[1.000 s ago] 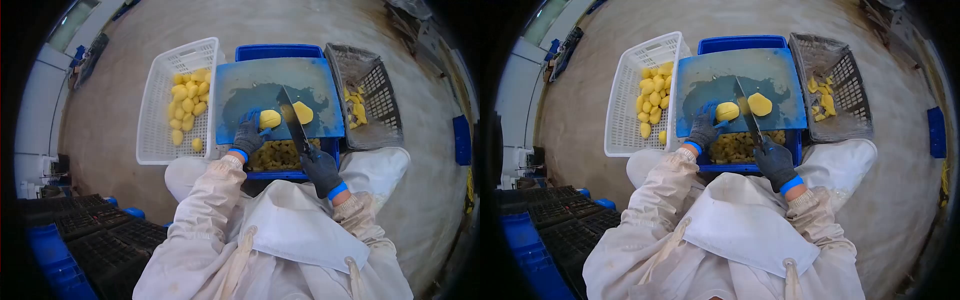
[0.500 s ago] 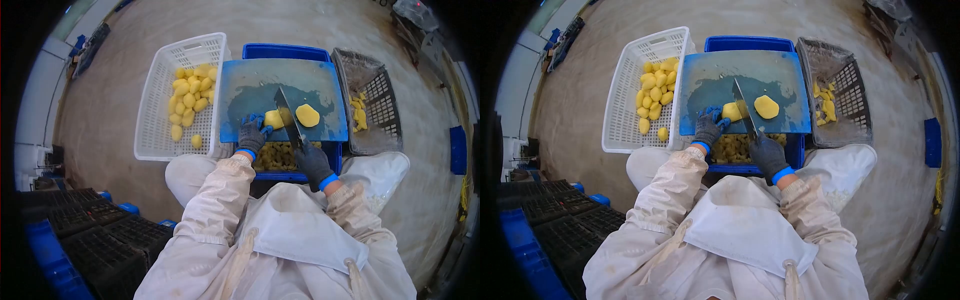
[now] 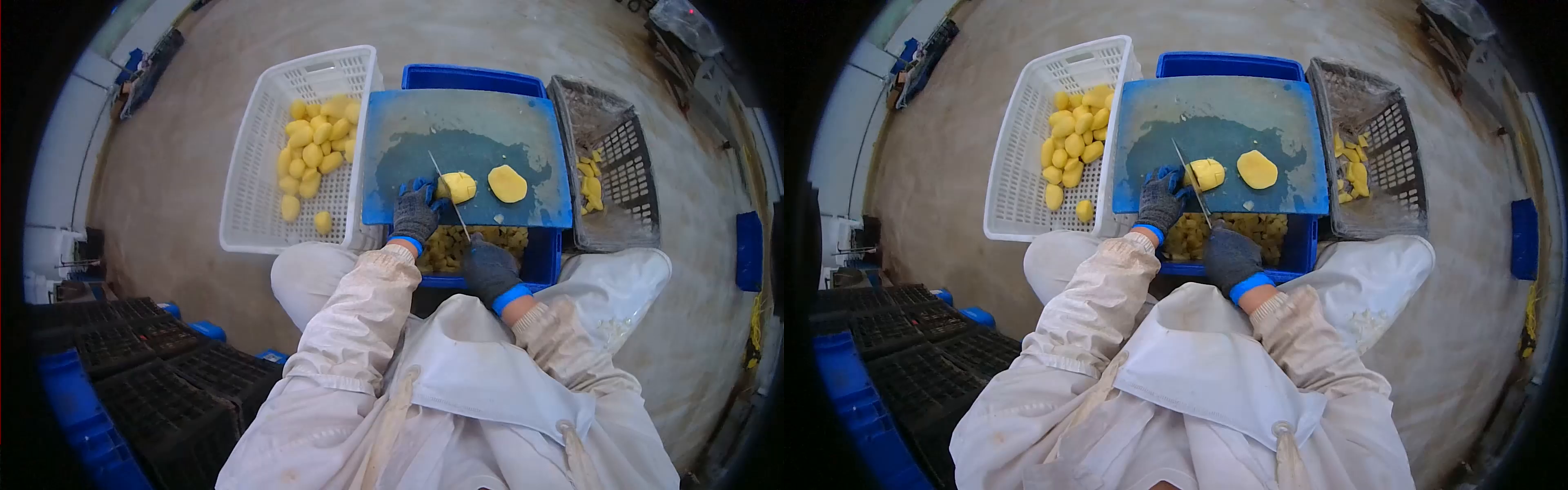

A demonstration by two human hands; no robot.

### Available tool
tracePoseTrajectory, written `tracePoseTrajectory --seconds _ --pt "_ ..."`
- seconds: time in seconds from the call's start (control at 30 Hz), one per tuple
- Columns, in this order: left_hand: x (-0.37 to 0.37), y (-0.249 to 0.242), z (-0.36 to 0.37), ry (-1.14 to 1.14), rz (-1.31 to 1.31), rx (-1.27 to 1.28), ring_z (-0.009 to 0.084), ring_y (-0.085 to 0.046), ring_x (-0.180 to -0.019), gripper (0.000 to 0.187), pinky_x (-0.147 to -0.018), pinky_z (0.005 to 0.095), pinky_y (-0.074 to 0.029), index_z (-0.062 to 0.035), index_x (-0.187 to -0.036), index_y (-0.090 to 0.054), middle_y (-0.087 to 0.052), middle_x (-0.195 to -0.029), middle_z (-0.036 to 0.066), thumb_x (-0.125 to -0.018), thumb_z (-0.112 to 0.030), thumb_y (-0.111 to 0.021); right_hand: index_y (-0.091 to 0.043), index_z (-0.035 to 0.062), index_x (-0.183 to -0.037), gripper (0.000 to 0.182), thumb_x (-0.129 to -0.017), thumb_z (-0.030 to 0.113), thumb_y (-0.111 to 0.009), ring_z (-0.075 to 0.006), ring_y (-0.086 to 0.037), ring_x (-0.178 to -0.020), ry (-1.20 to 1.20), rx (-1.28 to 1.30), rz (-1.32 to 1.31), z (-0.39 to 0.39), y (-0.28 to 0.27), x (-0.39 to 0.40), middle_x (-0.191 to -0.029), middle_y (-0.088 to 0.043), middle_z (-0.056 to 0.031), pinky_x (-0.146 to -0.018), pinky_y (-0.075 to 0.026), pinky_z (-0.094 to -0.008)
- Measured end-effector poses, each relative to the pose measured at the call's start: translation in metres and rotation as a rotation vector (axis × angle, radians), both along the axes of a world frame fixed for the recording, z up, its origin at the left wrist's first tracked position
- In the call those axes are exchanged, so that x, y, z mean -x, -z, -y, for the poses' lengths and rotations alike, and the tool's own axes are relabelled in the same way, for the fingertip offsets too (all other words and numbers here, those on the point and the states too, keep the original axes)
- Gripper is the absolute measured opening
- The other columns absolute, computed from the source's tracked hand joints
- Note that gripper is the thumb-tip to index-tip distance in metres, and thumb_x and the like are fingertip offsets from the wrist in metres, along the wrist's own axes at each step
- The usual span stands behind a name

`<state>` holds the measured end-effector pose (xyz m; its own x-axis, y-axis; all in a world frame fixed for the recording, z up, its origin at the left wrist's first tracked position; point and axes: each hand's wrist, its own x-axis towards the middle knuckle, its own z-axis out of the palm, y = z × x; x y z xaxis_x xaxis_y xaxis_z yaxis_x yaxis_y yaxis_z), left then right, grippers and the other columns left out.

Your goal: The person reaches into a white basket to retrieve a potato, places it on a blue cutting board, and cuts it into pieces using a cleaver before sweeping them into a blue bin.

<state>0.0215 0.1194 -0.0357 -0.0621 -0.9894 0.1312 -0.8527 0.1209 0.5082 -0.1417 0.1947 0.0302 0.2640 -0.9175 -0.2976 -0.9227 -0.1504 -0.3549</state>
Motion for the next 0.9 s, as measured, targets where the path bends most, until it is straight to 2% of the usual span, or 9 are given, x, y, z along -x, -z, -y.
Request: tracePoseTrajectory --seconds 0.07,0.17,0.23,0.43,0.5,0.57,0.7,0.77,0.9 --pt "-0.002 -0.001 -0.002 0.007 0.043 -0.013 0.0309 -0.048 -0.105 0.041 -0.092 0.0426 -0.036 -0.0060 -0.108 -0.057 -0.055 -0.105 0.013 -0.076 -0.031 -0.062 -0.054 0.0039 -0.097 0.025 -0.081 0.022 -0.050 -0.0336 -0.063 -0.072 0.035 -0.004 0.004 0.003 0.001 -0.001 -0.079 -0.064 -0.0178 -0.064 -0.049 -0.0458" --pt "-0.004 -0.004 0.006 0.035 -0.017 -0.012 0.0338 -0.046 -0.109 0.043 -0.095 0.0419 -0.035 -0.0051 -0.112 -0.055 -0.054 -0.113 0.015 -0.078 -0.031 -0.063 -0.055 0.0045 -0.095 0.022 -0.082 0.020 -0.049 -0.0348 -0.063 -0.075 -0.289 0.164 -0.080 0.006 -0.016 0.018 -0.082 -0.063 -0.0199 -0.066 -0.049 -0.0447" --pt "-0.007 0.004 0.005 0.071 0.007 0.007 0.0370 -0.042 -0.114 0.054 -0.099 0.0459 -0.030 -0.0062 -0.122 -0.047 -0.048 -0.122 0.017 -0.079 -0.035 -0.061 -0.056 0.0040 -0.097 0.021 -0.083 0.018 -0.049 -0.0361 -0.061 -0.077 0.173 0.044 0.240 -0.012 -0.049 0.035 -0.084 -0.063 -0.0207 -0.068 -0.048 -0.0434" --pt "0.023 0.009 0.036 0.213 0.165 0.095 0.0387 -0.030 -0.125 0.059 -0.105 0.0492 -0.020 -0.0086 -0.129 -0.041 -0.039 -0.133 0.016 -0.083 -0.044 -0.053 -0.055 0.0013 -0.106 0.027 -0.084 0.018 -0.055 -0.0356 -0.060 -0.073 0.484 0.103 0.632 -0.026 -0.038 0.113 -0.082 -0.063 -0.0194 -0.065 -0.046 -0.0400" --pt "0.040 0.006 0.027 0.300 0.317 0.015 0.0389 -0.029 -0.127 0.056 -0.105 0.0498 -0.020 -0.0090 -0.130 -0.040 -0.038 -0.134 0.015 -0.085 -0.041 -0.051 -0.055 0.0004 -0.103 0.024 -0.085 0.017 -0.055 -0.0269 -0.060 -0.063 0.563 0.067 0.705 -0.024 -0.035 0.126 -0.077 -0.062 -0.0160 -0.058 -0.047 -0.0344" --pt "0.051 0.007 -0.002 0.379 0.154 0.123 0.0365 -0.030 -0.126 0.051 -0.106 0.0500 -0.017 -0.0101 -0.129 -0.041 -0.038 -0.135 0.013 -0.086 -0.035 -0.051 -0.055 0.0007 -0.100 0.019 -0.087 0.014 -0.054 -0.0156 -0.055 -0.054 0.782 -0.039 0.933 -0.022 -0.035 0.131 -0.074 -0.060 -0.0097 -0.051 -0.045 -0.0287" --pt "0.062 0.005 -0.031 0.688 0.051 0.172 0.0350 -0.031 -0.127 0.050 -0.105 0.0502 -0.019 -0.0091 -0.129 -0.042 -0.036 -0.136 0.014 -0.084 -0.030 -0.054 -0.051 0.0039 -0.107 0.023 -0.088 0.016 -0.054 -0.0076 -0.047 -0.047 0.668 0.167 0.936 -0.018 -0.006 0.143 -0.063 -0.053 -0.0022 -0.041 -0.038 -0.0215" --pt "0.078 -0.011 -0.017 0.596 -0.074 0.230 0.0345 -0.032 -0.126 0.051 -0.105 0.0524 -0.016 -0.0111 -0.130 -0.041 -0.040 -0.132 0.015 -0.084 -0.028 -0.053 -0.053 0.0025 -0.102 0.019 -0.088 0.015 -0.054 -0.0087 -0.049 -0.050 0.762 0.094 1.033 -0.016 -0.024 0.136 -0.067 -0.055 -0.0032 -0.044 -0.040 -0.0229" --pt "0.125 -0.050 0.047 0.446 0.251 0.280 0.0333 -0.023 -0.133 0.054 -0.103 0.0505 -0.024 -0.0182 -0.134 -0.037 -0.033 -0.140 0.014 -0.083 -0.025 -0.054 -0.055 0.0008 -0.099 0.017 -0.088 0.014 -0.054 -0.0096 -0.050 -0.052 0.826 0.025 1.055 -0.015 -0.020 0.141 -0.069 -0.057 -0.0032 -0.046 -0.041 -0.0244"
